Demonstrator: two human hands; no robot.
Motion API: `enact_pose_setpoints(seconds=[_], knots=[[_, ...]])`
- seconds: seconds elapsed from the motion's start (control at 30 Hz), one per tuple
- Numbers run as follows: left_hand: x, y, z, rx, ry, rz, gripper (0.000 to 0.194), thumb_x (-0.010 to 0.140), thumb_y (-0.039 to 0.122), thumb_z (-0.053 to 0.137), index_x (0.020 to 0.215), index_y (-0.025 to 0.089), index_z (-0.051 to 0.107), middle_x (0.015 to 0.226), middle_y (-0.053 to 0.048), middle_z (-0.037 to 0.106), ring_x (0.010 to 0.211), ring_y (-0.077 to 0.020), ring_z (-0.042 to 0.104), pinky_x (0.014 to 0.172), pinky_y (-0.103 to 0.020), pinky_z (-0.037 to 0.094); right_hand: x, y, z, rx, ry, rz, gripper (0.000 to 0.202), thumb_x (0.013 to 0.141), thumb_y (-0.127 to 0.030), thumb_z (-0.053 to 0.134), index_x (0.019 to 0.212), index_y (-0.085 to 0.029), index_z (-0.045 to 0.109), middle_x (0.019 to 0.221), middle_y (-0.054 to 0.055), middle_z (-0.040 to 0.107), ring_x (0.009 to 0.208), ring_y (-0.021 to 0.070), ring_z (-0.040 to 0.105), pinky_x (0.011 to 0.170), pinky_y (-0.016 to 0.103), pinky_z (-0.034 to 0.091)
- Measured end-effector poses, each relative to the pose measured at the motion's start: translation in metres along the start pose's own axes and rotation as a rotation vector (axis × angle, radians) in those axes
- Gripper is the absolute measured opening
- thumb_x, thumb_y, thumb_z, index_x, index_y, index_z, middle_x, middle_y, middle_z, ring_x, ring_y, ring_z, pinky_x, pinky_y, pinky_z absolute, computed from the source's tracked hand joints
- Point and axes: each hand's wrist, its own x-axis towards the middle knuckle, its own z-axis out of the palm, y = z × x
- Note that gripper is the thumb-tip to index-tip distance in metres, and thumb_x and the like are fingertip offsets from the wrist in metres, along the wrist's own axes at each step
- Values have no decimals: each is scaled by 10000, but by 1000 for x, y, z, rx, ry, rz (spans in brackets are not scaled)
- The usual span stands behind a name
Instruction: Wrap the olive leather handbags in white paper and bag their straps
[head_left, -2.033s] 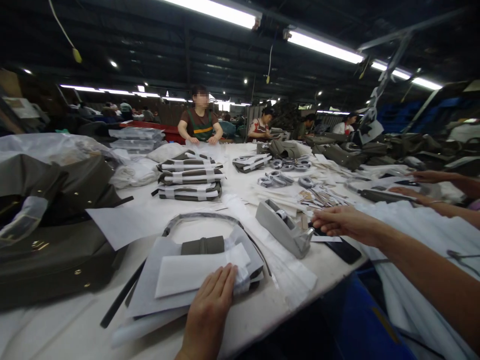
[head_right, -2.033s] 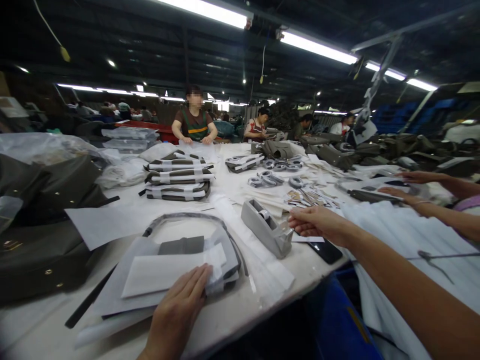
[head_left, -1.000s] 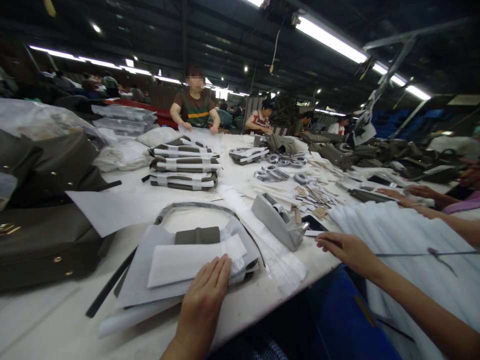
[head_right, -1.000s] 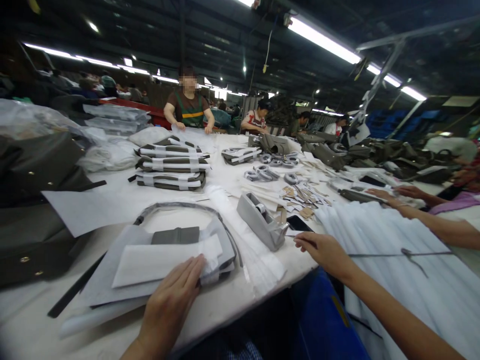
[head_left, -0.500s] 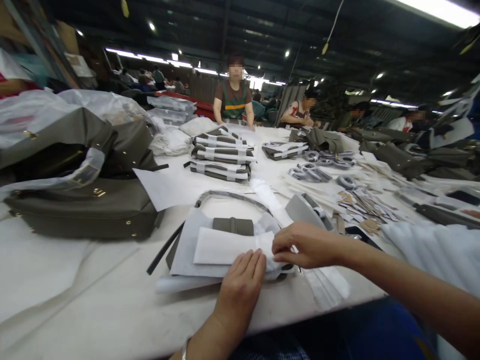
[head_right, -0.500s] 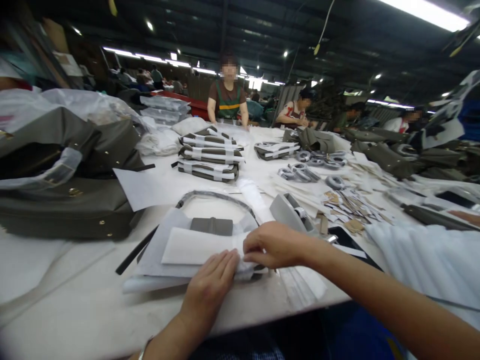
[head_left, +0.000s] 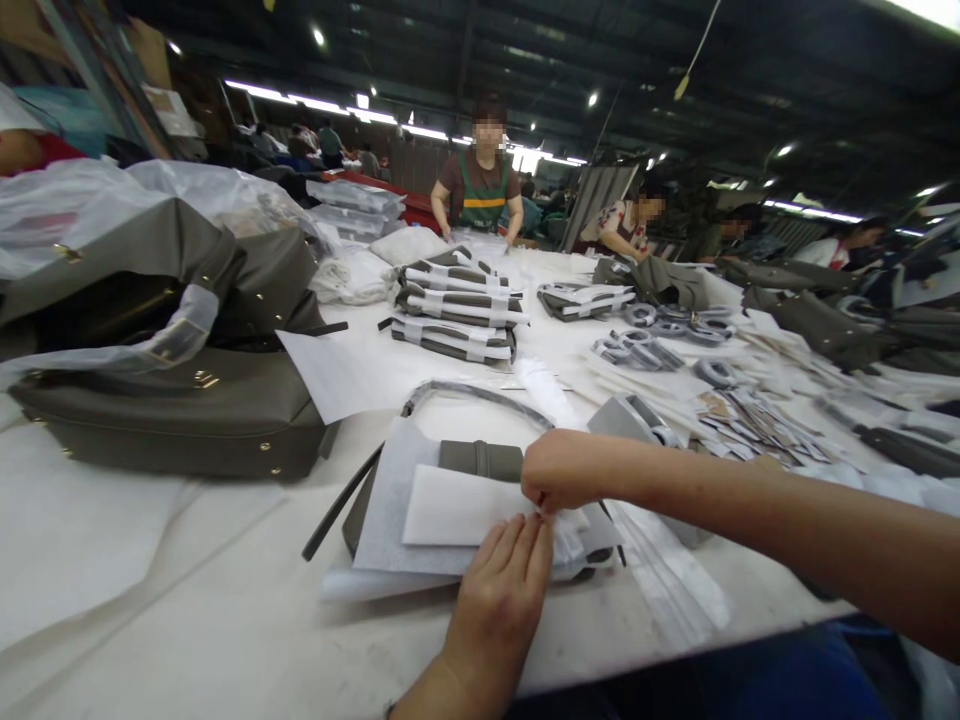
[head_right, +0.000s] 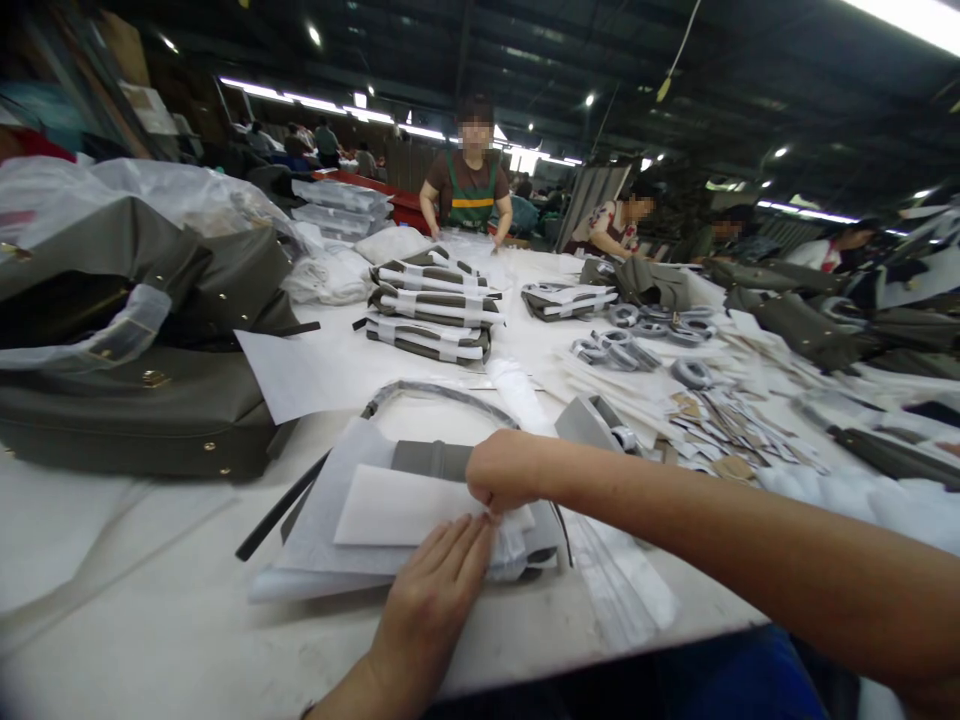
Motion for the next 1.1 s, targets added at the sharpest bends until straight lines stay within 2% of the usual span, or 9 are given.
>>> enact_pose_setpoints(seconds=[0.1,0.3,0.47,0.57,0.63,0.73,0.83,0.97,1.1], knots=[[-1,0,1,-4,6,6,329,1007,134,402,1225,135,649,1223,-78,707,1110,-210,667,966,-355,555,8,-1,-3,-35,-28,-26,31,701,-268,804,709,-252,780,650,18,725,615,176,627,525,266,300],[-1,2,2,13,40,7,382,1021,146,328,1183,124,674,1187,-87,722,1069,-214,686,939,-344,571,18,7,-5,-45,-40,-79,100,690,-307,820,637,-242,766,577,2,699,542,155,592,498,268,295],[-1,2,-2,26,-13,24,390,1017,144,330,1217,124,664,1242,-97,697,1104,-227,676,962,-350,565,19,12,-1,-39,-17,-99,108,694,-372,823,765,-293,801,613,-15,722,585,154,618,523,265,310],[0,2,-5,32,-8,31,415,1024,151,298,1206,122,670,1284,-93,675,1129,-233,665,954,-352,571,19,18,1,-70,59,-60,251,683,-461,823,826,-256,799,709,35,752,648,193,643,545,283,308],[1,2,-7,33,11,27,434,1030,156,276,1179,131,682,1295,-73,671,1124,-229,667,937,-346,581,20,26,3,-70,102,-15,356,653,-540,823,784,-212,782,714,66,746,665,218,643,556,293,303],[1,3,-5,27,23,39,434,1031,150,277,1148,145,695,1267,-40,690,1099,-220,675,919,-337,588,25,44,11,83,120,65,431,582,-618,829,718,-219,744,705,39,733,680,205,634,580,279,311],[-2,4,2,17,56,21,414,1026,150,301,1136,154,701,1209,-44,718,1082,-217,679,918,-338,586,32,64,24,228,136,149,457,578,-650,812,734,-227,739,692,10,721,663,180,621,587,260,334],[-5,3,9,11,94,5,387,1018,148,332,1142,163,699,1187,-60,726,1083,-208,678,927,-336,583,39,85,32,367,148,206,401,598,-569,828,800,-229,764,705,-21,729,645,154,630,582,234,386],[-7,1,6,45,47,49,368,1025,176,350,1178,170,685,1249,-34,700,1114,-208,670,941,-325,578,26,89,32,455,285,293,285,796,-433,696,954,-210,778,895,51,773,839,212,681,725,271,457]])
